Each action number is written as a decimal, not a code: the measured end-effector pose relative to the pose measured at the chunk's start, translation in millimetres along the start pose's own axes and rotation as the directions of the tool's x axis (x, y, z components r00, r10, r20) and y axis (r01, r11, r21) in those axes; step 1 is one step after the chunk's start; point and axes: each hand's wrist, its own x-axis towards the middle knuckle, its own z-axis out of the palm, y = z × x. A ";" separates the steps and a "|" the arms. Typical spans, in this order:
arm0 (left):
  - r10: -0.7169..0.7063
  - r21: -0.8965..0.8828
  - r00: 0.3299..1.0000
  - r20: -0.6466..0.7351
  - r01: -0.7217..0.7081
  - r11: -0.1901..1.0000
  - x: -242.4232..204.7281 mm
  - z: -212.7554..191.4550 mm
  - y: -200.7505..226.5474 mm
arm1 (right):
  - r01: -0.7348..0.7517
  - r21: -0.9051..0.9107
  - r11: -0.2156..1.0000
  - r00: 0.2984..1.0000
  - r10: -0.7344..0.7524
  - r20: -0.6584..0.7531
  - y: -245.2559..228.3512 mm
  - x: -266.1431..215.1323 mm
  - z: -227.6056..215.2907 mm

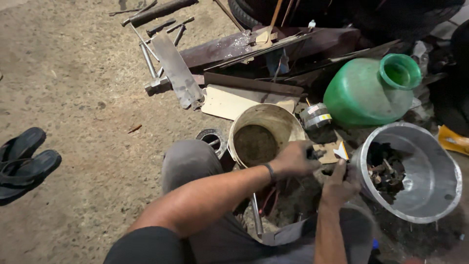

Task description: The person sits on the ground and uses orange-handled shears to cut small black rubber pieces. They repeatedly dip the pieces into a bucket of liquid, then cut them further before placing them into a metal bowl.

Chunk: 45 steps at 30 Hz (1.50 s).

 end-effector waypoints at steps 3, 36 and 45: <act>-0.193 -0.099 0.980 0.053 0.198 0.975 5.1 -0.5 -0.9 | 0.192 -0.175 0.966 0.981 -0.191 0.021 0.8 -1.9 2.0; 0.371 -0.266 0.925 0.080 -0.339 0.902 18.6 -34.6 25.5 | 0.235 0.034 0.971 0.961 -0.238 0.142 -64.2 -5.6 -20.2; -0.094 -0.658 0.943 0.320 0.292 0.694 2.3 -63.1 42.7 | -0.111 0.215 0.970 0.970 0.059 0.235 -78.1 -17.8 -13.4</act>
